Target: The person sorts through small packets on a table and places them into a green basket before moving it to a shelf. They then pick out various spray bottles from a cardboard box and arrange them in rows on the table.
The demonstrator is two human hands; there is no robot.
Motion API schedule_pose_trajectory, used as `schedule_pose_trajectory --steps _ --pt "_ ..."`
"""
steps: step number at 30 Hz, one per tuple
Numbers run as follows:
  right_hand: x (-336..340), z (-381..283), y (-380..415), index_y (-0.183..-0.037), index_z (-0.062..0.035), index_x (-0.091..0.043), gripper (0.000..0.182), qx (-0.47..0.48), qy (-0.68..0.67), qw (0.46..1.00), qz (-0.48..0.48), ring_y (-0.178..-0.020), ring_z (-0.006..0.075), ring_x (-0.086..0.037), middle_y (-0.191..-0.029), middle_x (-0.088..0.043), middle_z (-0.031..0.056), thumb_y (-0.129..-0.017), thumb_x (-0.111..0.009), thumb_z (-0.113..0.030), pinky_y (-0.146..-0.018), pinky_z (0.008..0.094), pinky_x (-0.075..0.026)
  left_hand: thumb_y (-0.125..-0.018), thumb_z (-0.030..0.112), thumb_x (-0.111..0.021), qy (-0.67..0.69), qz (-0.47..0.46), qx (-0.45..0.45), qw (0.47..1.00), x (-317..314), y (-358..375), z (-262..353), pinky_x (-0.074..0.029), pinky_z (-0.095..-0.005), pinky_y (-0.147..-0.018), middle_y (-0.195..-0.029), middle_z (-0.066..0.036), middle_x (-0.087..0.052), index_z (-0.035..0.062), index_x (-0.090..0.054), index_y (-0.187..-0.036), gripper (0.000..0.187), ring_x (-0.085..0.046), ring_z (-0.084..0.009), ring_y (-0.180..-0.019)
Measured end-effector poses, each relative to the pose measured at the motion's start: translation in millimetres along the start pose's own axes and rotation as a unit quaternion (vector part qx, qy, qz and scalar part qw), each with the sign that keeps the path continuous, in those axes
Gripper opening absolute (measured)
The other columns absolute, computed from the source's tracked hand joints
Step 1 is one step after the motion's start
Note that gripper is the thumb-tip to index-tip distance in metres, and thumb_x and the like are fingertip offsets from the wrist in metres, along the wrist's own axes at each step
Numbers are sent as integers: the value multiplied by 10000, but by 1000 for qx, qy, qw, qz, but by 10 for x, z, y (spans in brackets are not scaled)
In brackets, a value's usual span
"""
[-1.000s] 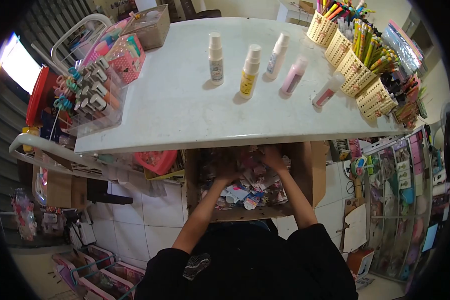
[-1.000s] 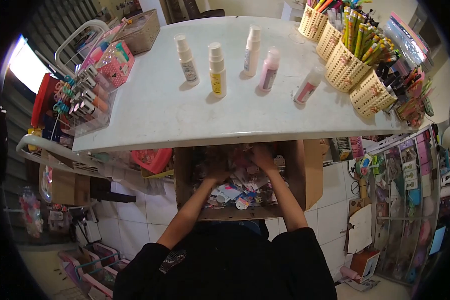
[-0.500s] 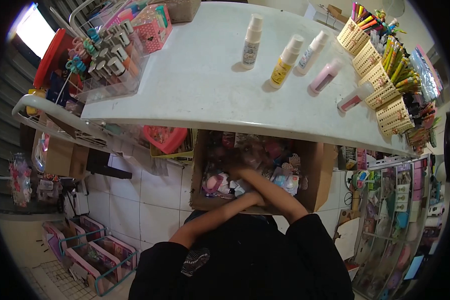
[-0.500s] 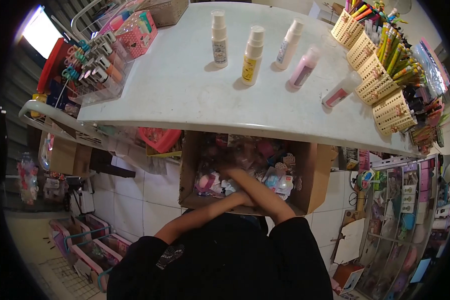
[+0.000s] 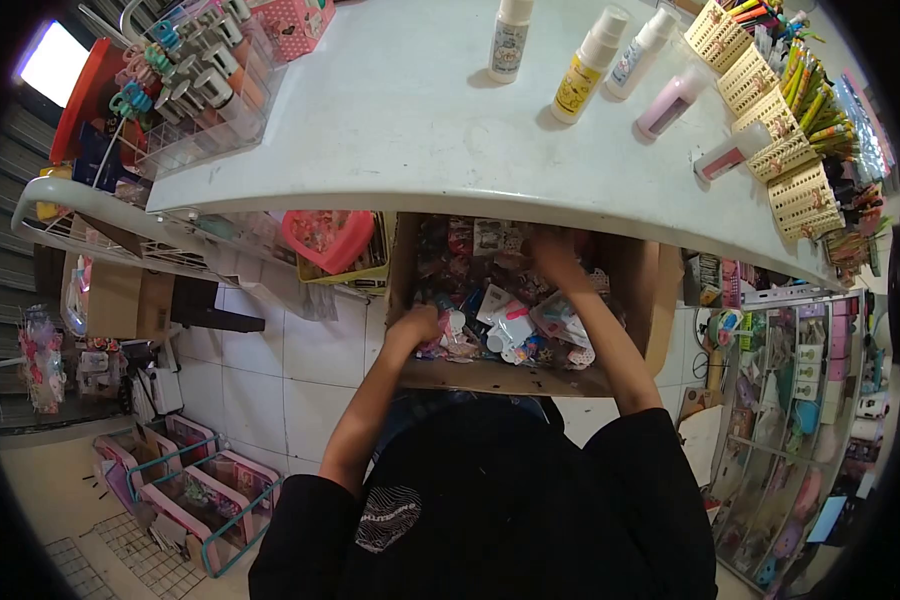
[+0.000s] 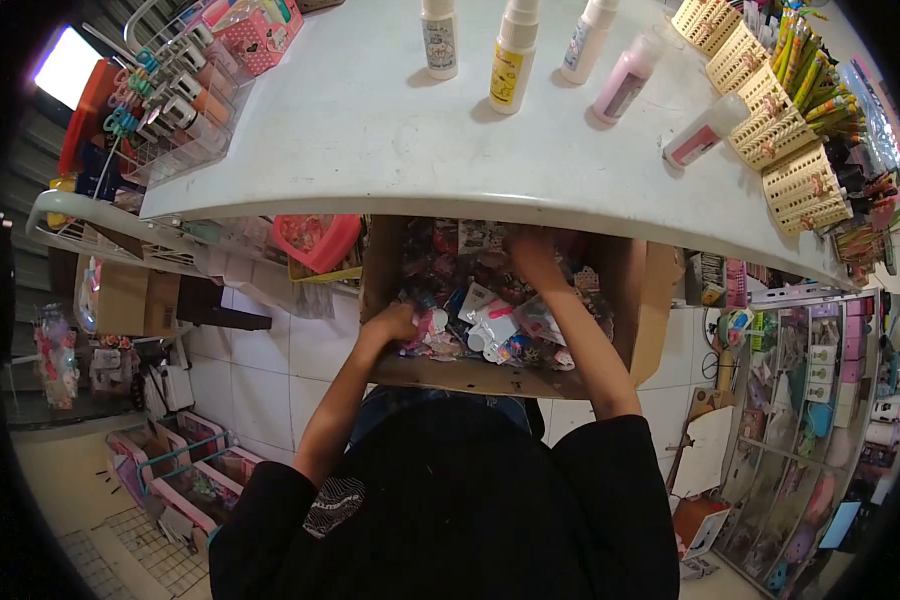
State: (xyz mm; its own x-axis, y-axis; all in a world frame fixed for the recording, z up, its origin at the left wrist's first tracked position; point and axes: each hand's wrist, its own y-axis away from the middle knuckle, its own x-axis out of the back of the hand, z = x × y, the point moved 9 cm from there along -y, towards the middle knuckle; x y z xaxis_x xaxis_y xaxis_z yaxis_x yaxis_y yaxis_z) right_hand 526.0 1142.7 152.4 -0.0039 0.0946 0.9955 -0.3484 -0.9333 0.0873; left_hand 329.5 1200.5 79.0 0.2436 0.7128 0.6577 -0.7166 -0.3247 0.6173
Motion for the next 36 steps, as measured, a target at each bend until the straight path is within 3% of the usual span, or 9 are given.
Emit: schedule_pose_trajectory --steps 5,7,10,12,15,19,24,33,36 --pt "380 -291 215 -921 -101 -566 310 2 -75 997 34 -1003 309 -409 -1007 -477 142 -649 -575 -249 -843 499 -280 -566 284 -638 -31 -56 37 997 -408 -270 -31 -392 -350 -817 -1065 -257 -458 -62 -478 -1001 578 -455 -331 -1001" --pt "352 -430 301 -872 -103 -591 282 43 -113 990 68 -1001 296 -417 -998 -494 127 -653 -577 -278 -828 520 -272 -553 345 -655 280 -190 -15 941 -818 -403 158 -351 -339 -865 -1145 -252 -388 -60 -415 -1075 703 -382 -327 -1073" --pt "73 -622 338 -922 -59 -555 296 95 -258 961 14 -997 304 -431 -1003 -494 142 -672 -551 -217 -827 465 -314 -554 389 -657 359 -57 -52 930 -1438 -757 323 -380 -344 -818 -1016 -233 -492 -59 -492 -977 637 -477 -304 -962" --pt "113 -631 362 -926 -54 -562 256 69 -335 940 -16 -931 276 -470 -1007 -490 136 -679 -549 -123 -815 337 -377 -604 425 -611 194 343 -51 918 -899 -408 488 -400 -358 -770 -930 -223 -529 -53 -525 -911 574 -513 -310 -886" --pt "94 -585 416 -904 -37 -562 200 37 -488 871 -51 -825 225 -523 -921 -530 119 -723 -526 -114 -736 296 -414 -677 429 -530 414 -69 8 908 -828 -537 344 -368 -383 -806 -986 -239 -504 -28 -487 -1008 566 -481 -332 -946" --pt "44 -673 619 -908 -31 -564 177 41 -562 820 -98 -765 180 -536 -864 -550 85 -774 -494 -121 -687 261 -422 -739 316 -442 139 187 127 964 -174 -427 -322 -402 -389 -755 -1088 -182 -481 48 -492 -1064 425 -489 -319 -956" --pt "-507 -1537 1134 -1125 -60 -452 338 171 -536 702 -437 -1020 198 -437 -1132 -454 101 -860 -356 -246 -874 296 -324 -802 389 -350 316 51 137 938 -466 -835 -535 -326 -334 -869 -1270 -116 -261 89 -240 -1235 539 -328 -227 -1123" --pt "-442 -1418 783 -1125 -54 -442 442 86 -165 925 -330 -1169 357 -209 -1245 -288 180 -805 -383 -353 -979 427 -104 -826 386 -323 299 45 52 952 -342 -777 -397 -224 -303 -943 -1268 -124 -297 59 -304 -1216 510 -286 -202 -1164" --pt "-403 -688 461 -1071 -68 -479 400 2 -102 992 -79 -1128 410 -232 -1182 -342 198 -750 -461 -307 -932 527 -118 -824 401 -342 390 -39 -62 918 -466 -893 -226 -234 -280 -936 -1242 -109 -340 72 -346 -1204 502 -326 -184 -1124"
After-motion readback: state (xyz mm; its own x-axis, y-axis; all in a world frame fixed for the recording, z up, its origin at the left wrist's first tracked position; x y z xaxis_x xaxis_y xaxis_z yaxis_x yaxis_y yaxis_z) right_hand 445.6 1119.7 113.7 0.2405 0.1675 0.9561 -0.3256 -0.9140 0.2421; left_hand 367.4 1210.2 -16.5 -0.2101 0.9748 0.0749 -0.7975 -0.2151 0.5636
